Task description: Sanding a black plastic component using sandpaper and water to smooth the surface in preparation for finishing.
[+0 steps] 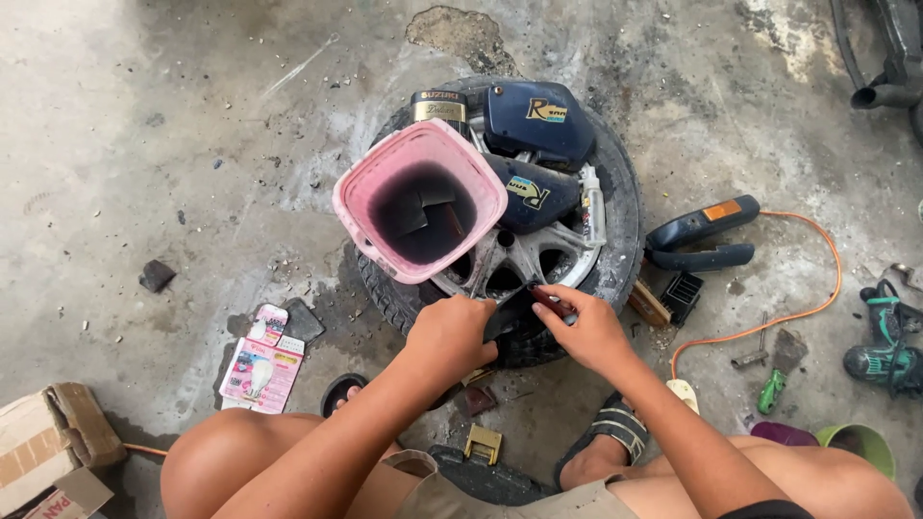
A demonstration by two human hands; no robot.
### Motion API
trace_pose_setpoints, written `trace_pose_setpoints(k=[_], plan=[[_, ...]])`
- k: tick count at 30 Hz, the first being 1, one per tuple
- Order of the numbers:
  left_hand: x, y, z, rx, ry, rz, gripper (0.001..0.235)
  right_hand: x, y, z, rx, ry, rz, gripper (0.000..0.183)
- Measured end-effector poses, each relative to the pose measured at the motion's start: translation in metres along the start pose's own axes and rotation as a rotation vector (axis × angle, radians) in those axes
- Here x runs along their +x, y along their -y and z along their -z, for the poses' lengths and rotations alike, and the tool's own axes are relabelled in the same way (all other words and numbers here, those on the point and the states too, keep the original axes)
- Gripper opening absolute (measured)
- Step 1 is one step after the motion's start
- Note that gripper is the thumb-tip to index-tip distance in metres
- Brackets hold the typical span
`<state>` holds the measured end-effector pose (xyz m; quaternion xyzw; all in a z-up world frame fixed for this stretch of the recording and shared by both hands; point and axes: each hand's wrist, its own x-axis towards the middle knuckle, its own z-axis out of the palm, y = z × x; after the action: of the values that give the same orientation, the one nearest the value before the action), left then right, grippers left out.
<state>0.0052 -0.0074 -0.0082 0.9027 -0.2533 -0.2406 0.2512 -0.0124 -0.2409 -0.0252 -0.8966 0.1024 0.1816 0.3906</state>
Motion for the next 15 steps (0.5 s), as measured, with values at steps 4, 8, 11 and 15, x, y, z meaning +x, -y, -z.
trace_pose_setpoints(k=[4,8,11,15], plan=[[-0.002,0.001,-0.004,-0.007,-0.022,-0.004,0.051,0.003,-0.002,-0.001,-0.079,-0.030,0.067,0.030],[0.001,-0.001,-0.015,0.037,-0.062,-0.007,0.049,0.006,-0.016,-0.015,-0.045,-0.051,0.062,0.028],[0.003,-0.004,-0.023,0.017,-0.078,0.023,0.046,0.004,-0.019,-0.027,0.088,-0.084,0.068,0.028],[-0.002,-0.006,-0.022,-0.063,-0.051,0.042,0.047,-0.004,-0.007,-0.034,0.202,-0.032,0.089,0.029]])
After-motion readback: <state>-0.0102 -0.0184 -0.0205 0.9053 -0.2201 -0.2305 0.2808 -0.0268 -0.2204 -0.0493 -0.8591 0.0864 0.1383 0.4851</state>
